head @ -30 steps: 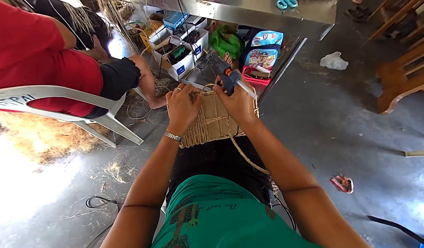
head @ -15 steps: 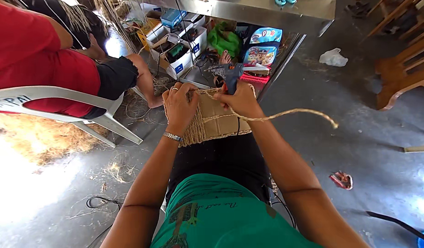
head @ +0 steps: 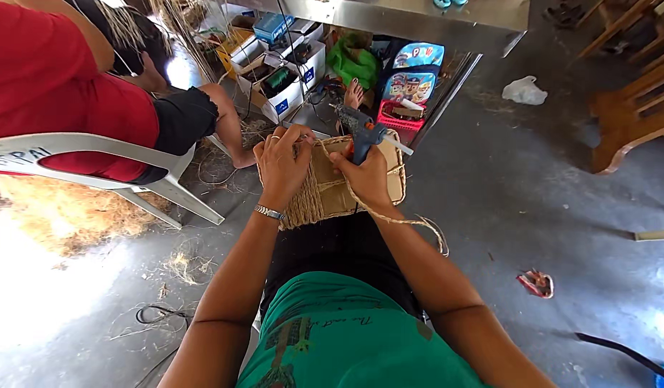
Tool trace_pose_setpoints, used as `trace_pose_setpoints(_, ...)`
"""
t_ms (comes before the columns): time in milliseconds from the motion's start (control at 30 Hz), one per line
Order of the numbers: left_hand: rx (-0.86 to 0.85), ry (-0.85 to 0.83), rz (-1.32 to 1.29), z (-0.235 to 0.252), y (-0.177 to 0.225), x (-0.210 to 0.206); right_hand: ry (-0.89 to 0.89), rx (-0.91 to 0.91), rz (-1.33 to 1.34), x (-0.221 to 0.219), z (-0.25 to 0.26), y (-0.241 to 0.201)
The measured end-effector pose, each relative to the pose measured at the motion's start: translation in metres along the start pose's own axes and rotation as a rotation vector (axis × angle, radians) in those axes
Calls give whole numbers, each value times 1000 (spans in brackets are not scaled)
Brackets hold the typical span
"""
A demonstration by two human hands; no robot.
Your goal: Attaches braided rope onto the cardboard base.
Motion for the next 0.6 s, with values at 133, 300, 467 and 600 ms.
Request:
trace_pose_setpoints(133,6,-26,13,3,-2,-2,-1,-8,-8,-2,-5,5)
trace_pose_setpoints(300,24,-89,70,5,-5,-6,8,-37,-5,-2,-7,10)
trace_pose_setpoints(467,24,-150,142,5,-1,-10,-23,-4,-24,-3,-9,7)
trace_pose_setpoints(600,34,-176,170,5,0,-13,-18,41,-31,-2,-17,7)
Point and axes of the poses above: each hand's wrist, its own z-axis towards the middle knuckle, its own x-axis out of the back of the hand, y = z × x, the point moved 8 cm from there along z, towards the middle knuckle, and after that the axes turned 5 degrees about z, right-handed, at the moved point
